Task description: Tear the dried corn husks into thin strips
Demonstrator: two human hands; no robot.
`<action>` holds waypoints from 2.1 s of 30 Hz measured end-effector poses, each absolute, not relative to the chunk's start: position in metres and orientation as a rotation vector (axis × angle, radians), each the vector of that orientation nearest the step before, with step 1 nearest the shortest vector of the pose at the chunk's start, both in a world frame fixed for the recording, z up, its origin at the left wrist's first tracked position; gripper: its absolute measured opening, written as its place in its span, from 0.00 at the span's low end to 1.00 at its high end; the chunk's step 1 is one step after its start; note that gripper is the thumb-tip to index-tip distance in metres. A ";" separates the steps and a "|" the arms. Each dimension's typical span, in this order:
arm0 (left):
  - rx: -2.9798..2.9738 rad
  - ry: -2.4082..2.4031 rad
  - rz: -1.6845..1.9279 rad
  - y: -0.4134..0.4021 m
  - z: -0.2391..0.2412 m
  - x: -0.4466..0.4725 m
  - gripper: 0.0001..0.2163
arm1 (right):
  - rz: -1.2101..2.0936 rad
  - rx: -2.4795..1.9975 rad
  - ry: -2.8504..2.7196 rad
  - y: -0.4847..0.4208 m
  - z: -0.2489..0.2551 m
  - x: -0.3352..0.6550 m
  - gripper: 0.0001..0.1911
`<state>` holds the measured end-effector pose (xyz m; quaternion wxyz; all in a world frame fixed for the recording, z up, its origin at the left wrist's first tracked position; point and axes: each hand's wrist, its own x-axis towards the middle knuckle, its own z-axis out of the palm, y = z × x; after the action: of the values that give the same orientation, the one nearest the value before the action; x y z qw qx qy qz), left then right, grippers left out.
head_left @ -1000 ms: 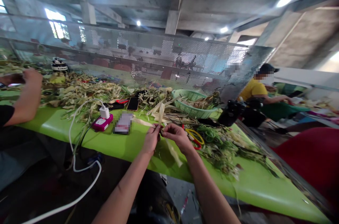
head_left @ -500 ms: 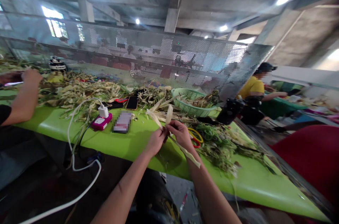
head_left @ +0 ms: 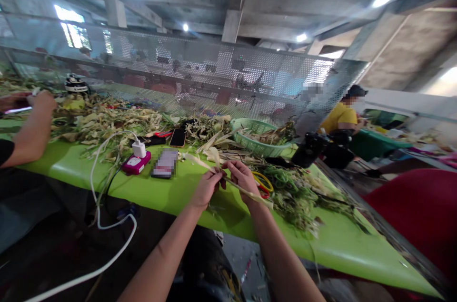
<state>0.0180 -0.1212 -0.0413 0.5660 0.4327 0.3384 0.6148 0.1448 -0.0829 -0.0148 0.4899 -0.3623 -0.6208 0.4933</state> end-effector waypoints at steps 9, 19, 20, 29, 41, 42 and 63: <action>0.677 0.677 1.625 -0.112 -0.047 0.012 0.13 | 1.096 -0.796 -1.789 -0.083 -0.019 0.140 0.13; 0.624 0.634 1.616 -0.113 -0.044 0.014 0.14 | 0.890 -0.771 -1.926 -0.081 -0.027 0.138 0.19; 0.629 0.634 1.606 -0.113 -0.044 0.015 0.14 | 0.850 -0.791 -1.923 -0.081 -0.027 0.139 0.19; 0.599 0.579 1.578 -0.112 -0.042 0.011 0.09 | 1.053 -0.793 -1.615 -0.079 -0.018 0.145 0.14; 0.598 0.612 1.649 -0.107 -0.049 0.008 0.15 | 1.142 -0.760 -1.616 -0.082 -0.017 0.141 0.13; 0.611 0.620 1.646 -0.106 -0.050 0.008 0.16 | 1.130 -0.752 -1.625 -0.082 -0.017 0.141 0.14; 1.253 0.923 1.513 -0.110 -0.053 0.019 0.14 | 1.085 -0.747 -1.393 -0.077 -0.019 0.144 0.07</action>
<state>0.0191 -0.1100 -0.0526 0.4667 0.5106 0.3762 0.6164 0.1444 -0.0772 -0.0187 0.5745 -0.3188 -0.5947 0.4633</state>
